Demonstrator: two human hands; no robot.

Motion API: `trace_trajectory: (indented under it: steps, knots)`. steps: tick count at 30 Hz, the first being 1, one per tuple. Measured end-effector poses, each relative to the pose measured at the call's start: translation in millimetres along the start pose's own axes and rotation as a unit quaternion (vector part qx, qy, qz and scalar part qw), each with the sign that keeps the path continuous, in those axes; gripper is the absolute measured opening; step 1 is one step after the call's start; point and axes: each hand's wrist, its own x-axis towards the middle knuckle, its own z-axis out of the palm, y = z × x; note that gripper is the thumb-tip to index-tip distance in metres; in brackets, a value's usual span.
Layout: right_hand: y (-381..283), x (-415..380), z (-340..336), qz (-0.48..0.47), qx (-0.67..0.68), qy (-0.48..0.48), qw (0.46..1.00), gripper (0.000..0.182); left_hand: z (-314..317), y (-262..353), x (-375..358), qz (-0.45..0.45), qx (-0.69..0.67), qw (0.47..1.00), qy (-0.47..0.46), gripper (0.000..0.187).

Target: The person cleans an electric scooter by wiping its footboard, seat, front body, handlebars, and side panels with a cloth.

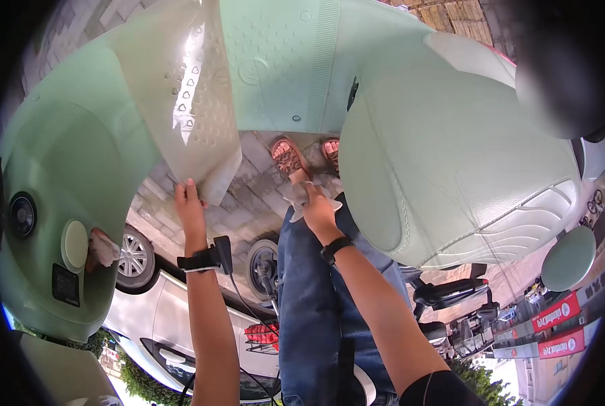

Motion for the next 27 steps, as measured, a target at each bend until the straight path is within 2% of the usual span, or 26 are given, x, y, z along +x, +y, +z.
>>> trace_trajectory:
  steps: [2, 5, 7, 8, 10, 12, 13, 14, 15, 17, 18, 19, 20, 21, 22, 24, 26, 27]
  knots:
    - [-54, 1, -15, -0.125, 0.075, 0.129, 0.981, 0.047, 1, -1, -2, 0.007, -0.010, 1.000, 0.006, 0.027]
    - [-141, 33, -58, -0.314, 0.095, 0.308, 0.893, 0.052, 2, -2, -2, 0.011, -0.027, 1.000, 0.010, 0.026]
    - [-172, 66, -85, -0.341, 0.047, 0.431, 0.834, 0.055, 0, -1, -6, 0.005, -0.027, 1.000, 0.009, 0.026]
    - [-171, 84, -84, -0.338, 0.052, 0.431, 0.835, 0.055, 1, 2, -7, 0.009, -0.034, 0.999, 0.020, 0.026]
    - [-154, 107, -82, -0.208, -0.036, 0.460, 0.862, 0.045, 4, 6, -6, 0.018, -0.033, 0.999, 0.024, 0.025]
    - [-85, 115, -52, -0.003, -0.158, 0.305, 0.939, 0.036, 2, 4, -7, 0.014, 0.005, 1.000, -0.001, 0.026]
    - [-58, 90, -41, -0.015, -0.156, 0.235, 0.959, 0.031, 2, 3, -8, 0.016, 0.007, 1.000, 0.001, 0.026]
    - [-24, 84, -22, 0.089, -0.213, 0.083, 0.969, 0.030, 4, 2, -7, 0.029, -0.002, 1.000, -0.002, 0.026]
    - [-4, 64, -9, 0.089, -0.249, -0.032, 0.964, 0.032, 7, 2, -6, 0.042, -0.010, 0.999, -0.007, 0.027]
    - [-5, 19, -4, 0.095, -0.121, -0.124, 0.980, 0.037, 8, 2, -9, 0.037, -0.011, 0.999, -0.030, 0.027]
    - [-5, 13, 3, 0.100, -0.118, -0.128, 0.980, 0.037, 6, 2, -12, 0.032, -0.013, 0.998, -0.050, 0.027]
    - [-10, 12, 12, 0.044, 0.122, -0.083, 0.988, 0.037, 5, 3, -13, 0.032, -0.010, 0.998, -0.052, 0.027]
    - [-17, 12, 21, -0.017, 0.353, -0.032, 0.935, 0.037, 4, 3, -15, 0.042, -0.036, 0.993, -0.102, 0.027]
    - [-50, 13, 7, -0.073, 0.389, -0.007, 0.918, 0.037, 3, 4, -15, 0.052, -0.063, 0.985, -0.151, 0.027]
    - [-98, 16, -18, -0.129, 0.421, 0.017, 0.898, 0.037, 3, 4, -14, 0.051, -0.064, 0.985, -0.152, 0.027]
    - [-156, 32, -38, -0.290, 0.387, 0.052, 0.874, 0.037, 1, 4, -13, 0.060, -0.126, 0.976, -0.165, 0.025]
    - [-178, 58, -26, -0.367, 0.195, 0.038, 0.909, 0.035, 0, 10, -16, 0.073, -0.082, 0.975, -0.193, 0.025]
    - [-181, 63, -20, -0.369, 0.191, 0.043, 0.909, 0.035, 3, 14, -15, 0.089, -0.039, 0.970, -0.222, 0.025]
